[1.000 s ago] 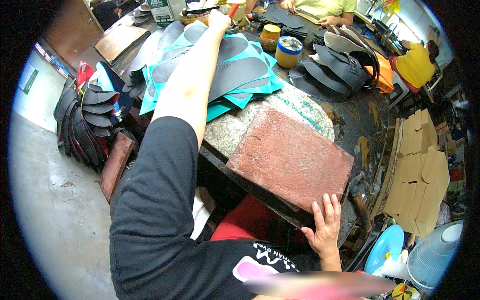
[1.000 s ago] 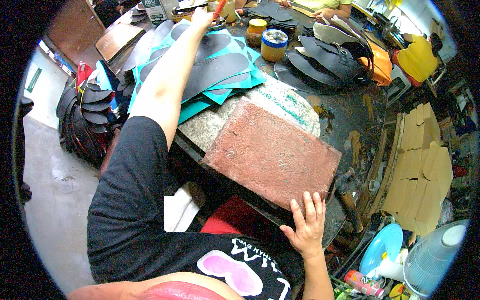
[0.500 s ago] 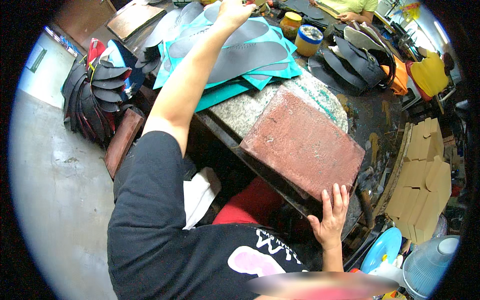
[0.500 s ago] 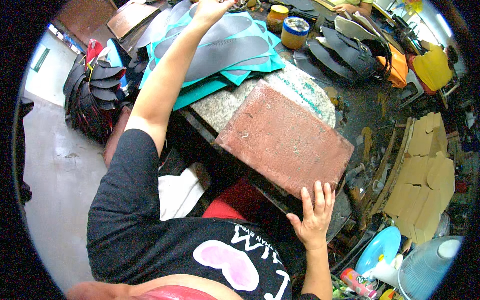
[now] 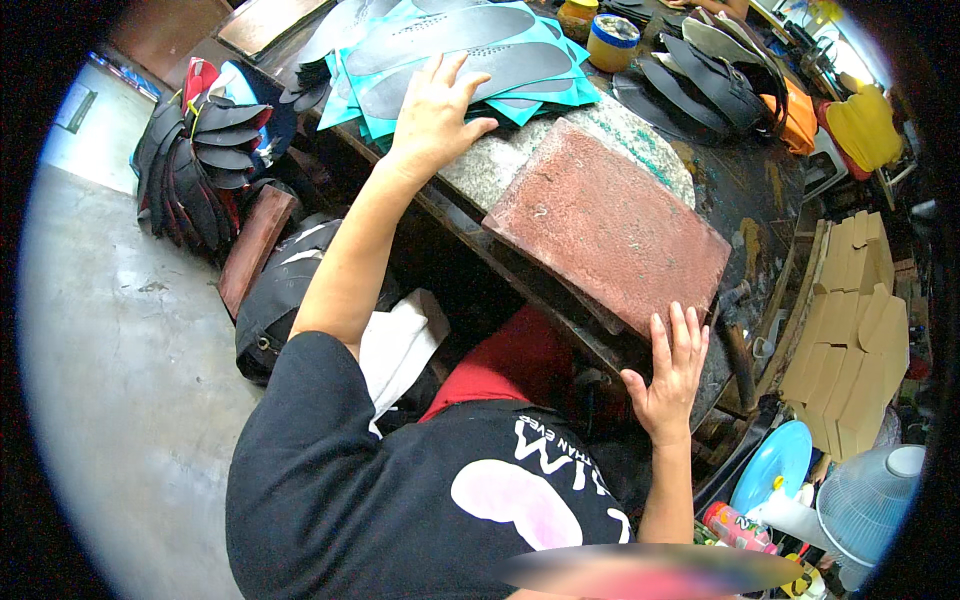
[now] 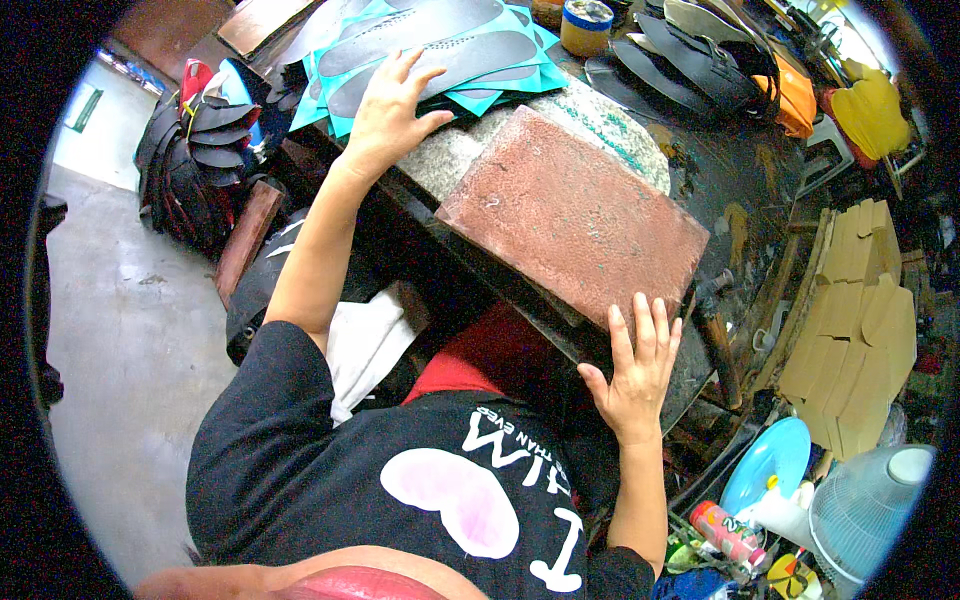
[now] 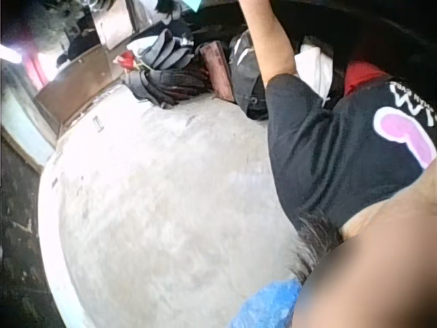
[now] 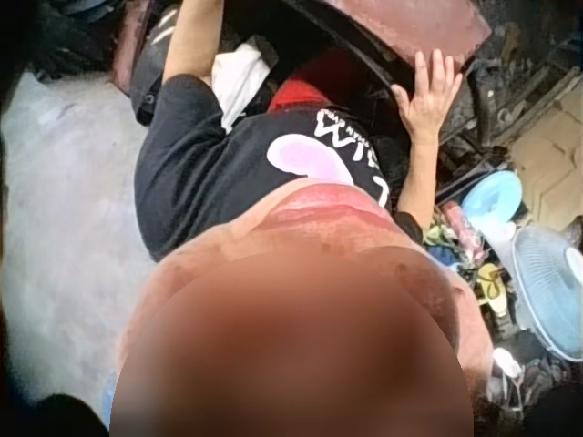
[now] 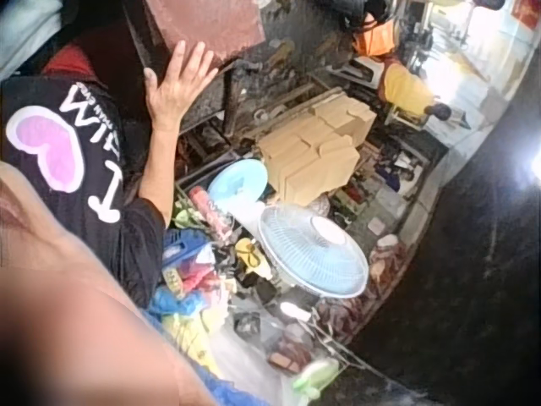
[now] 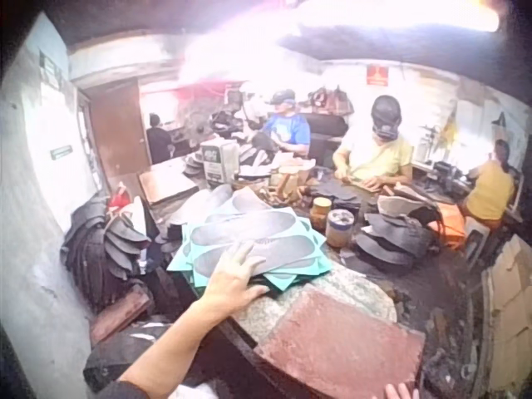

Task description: The person repeatedly taps a small punch tool with a hammer along the edge of a black and teal insole placed on a cork block. They flip the insole over and continue tapping along the edge, then set the insole aside and pick up a pair of scissors.

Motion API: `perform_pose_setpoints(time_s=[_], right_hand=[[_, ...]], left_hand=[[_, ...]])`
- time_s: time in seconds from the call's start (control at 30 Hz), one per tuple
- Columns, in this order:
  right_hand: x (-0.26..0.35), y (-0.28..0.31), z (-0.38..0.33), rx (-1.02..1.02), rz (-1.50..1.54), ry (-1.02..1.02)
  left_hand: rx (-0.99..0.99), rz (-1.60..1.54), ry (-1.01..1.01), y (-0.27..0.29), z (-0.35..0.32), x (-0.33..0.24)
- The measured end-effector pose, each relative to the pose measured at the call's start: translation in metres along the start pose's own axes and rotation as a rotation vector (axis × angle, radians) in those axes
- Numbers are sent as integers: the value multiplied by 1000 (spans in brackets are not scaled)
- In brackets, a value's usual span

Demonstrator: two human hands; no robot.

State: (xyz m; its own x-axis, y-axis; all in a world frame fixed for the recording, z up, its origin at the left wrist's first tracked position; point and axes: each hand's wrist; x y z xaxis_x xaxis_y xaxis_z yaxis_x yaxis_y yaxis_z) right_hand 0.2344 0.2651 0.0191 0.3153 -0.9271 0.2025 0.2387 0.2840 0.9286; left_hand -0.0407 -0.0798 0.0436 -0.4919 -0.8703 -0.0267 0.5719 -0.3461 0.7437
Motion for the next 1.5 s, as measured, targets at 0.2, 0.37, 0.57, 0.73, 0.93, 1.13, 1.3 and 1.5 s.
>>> perform_pose_setpoints(time_s=[0.2, 0.37, 0.57, 0.73, 0.93, 1.13, 1.3, 1.5], right_hand=[[1, 1, -1, -70, 33, 21], [12, 22, 10, -189, 66, 121], [8, 39, 82, -146, 106, 229], [17, -3, 166, 16, 1079, -240], [75, -46, 224, 194, 1525, -395], [93, -52, 257, 161, 1807, -568], [97, -60, 266, 194, 1769, -526], [94, -66, 266, 140, 1776, -587]], left_hand=[[297, 187, 18, -5, 9, 13], [377, 18, 57, -3, 32, 13], [40, 237, 487, 3, 38, 102], [237, -416, 891, -11, -9, 184], [-163, -903, 1143, 2, -36, 142], [-173, -1547, 1284, 18, -47, 83], [-37, -1585, 1237, 22, -38, 66], [-19, -1693, 1143, 11, -21, 48]])
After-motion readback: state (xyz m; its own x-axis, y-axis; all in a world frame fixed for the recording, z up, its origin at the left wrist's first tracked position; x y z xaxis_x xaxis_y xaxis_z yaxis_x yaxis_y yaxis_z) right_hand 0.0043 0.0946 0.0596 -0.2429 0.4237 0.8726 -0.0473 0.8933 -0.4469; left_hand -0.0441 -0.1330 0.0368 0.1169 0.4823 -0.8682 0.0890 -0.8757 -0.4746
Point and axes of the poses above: each hand's wrist, its own z-axis towards the middle knuckle, its own y-axis out of the back of the hand, x = y × z, and after that the axes turned 2 degrees about z, right-handed
